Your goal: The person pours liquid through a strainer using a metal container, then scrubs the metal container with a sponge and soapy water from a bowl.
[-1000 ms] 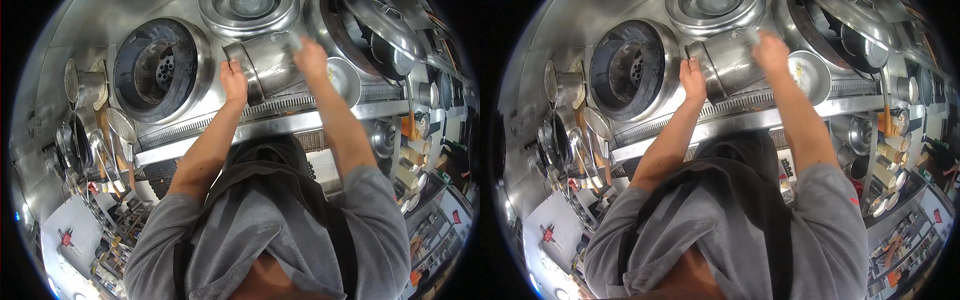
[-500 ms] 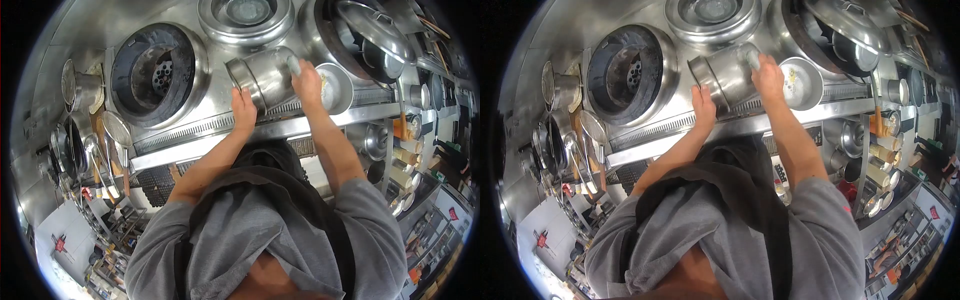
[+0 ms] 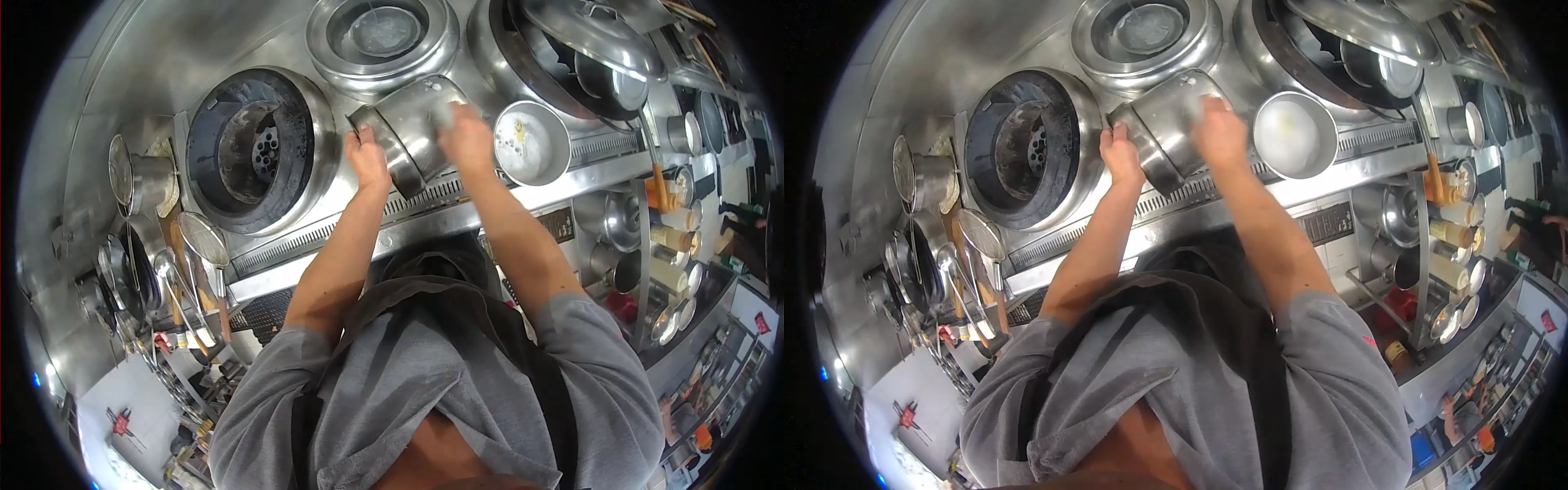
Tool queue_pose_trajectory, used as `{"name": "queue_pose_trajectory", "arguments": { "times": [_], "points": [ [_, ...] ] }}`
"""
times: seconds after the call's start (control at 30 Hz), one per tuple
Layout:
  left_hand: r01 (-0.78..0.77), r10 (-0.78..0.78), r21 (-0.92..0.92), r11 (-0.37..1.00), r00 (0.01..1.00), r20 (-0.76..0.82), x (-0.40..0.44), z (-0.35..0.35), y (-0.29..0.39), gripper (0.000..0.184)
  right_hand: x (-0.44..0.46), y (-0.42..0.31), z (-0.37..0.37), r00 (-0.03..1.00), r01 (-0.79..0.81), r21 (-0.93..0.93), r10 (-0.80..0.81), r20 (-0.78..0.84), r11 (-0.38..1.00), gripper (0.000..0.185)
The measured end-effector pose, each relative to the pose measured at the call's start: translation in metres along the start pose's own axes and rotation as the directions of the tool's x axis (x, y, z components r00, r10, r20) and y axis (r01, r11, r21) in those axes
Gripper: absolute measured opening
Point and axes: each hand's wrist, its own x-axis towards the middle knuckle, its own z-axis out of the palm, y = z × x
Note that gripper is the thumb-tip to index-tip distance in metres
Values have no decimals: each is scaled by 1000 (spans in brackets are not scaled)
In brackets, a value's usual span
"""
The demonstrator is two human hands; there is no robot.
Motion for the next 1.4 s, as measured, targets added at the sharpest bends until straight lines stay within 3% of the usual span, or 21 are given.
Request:
{"name": "queue_pose_trajectory", "arguments": {
  "times": [0.07,0.13,0.27,0.33,0.4,0.47,0.53,0.6,0.63,0.73,0.8,0.87,0.93,1.03,1.2,1.27,1.33,1.4],
  "points": [
    [-10,10,-4,1000,1000,0,-4,0,2,23,-15,-32,6,982,176,152,-185,46,973,29],
    [24,-24,1,1000,999,25,2,-1,2,25,-20,-45,5,975,209,230,-221,24,950,25],
    [-33,33,77,996,999,-9,1,2,4,30,22,24,-3,988,36,146,-13,-153,989,36],
    [-25,26,80,996,1000,-8,1,0,4,29,37,32,-14,998,43,26,-41,-57,999,28],
    [-33,32,71,997,999,4,4,4,8,29,24,17,-8,995,77,41,-73,-74,996,28],
    [-62,63,160,985,998,-4,4,1,6,27,-3,-10,-6,988,108,91,-117,100,990,32],
    [-80,84,157,984,996,-16,8,2,1,26,-15,-11,-4,981,177,184,-187,42,967,34],
    [-97,103,163,982,994,-28,5,2,3,26,2,17,3,995,91,153,-96,28,984,36],
    [-91,96,145,985,995,-26,-2,4,13,26,18,38,5,983,94,210,-57,-176,973,38],
    [-144,155,160,977,986,-56,0,2,6,29,38,42,-13,996,-12,44,16,-86,999,39],
    [-145,157,212,967,987,-44,4,2,5,29,23,30,-7,994,26,84,-17,-113,996,36],
    [-120,129,184,976,991,-42,2,2,9,28,-3,0,-14,996,66,132,-73,54,989,29],
    [-96,104,160,982,994,-41,1,4,11,27,-4,7,-13,988,117,144,-130,87,983,39],
    [-130,141,189,973,989,-47,1,2,9,28,27,41,-12,998,49,178,-39,-56,983,36],
    [-171,214,420,891,975,-58,4,2,12,30,38,50,-16,999,43,123,-43,-3,991,31],
    [-169,237,449,877,967,-98,6,4,19,29,37,62,-18,993,-109,237,116,-14,965,30],
    [-162,256,471,867,956,-143,7,5,26,29,20,74,-27,992,-116,192,122,-21,975,29],
    [-282,381,501,818,919,-105,7,6,31,32,2,82,-30,990,-130,147,136,-29,980,29]
  ]
}}
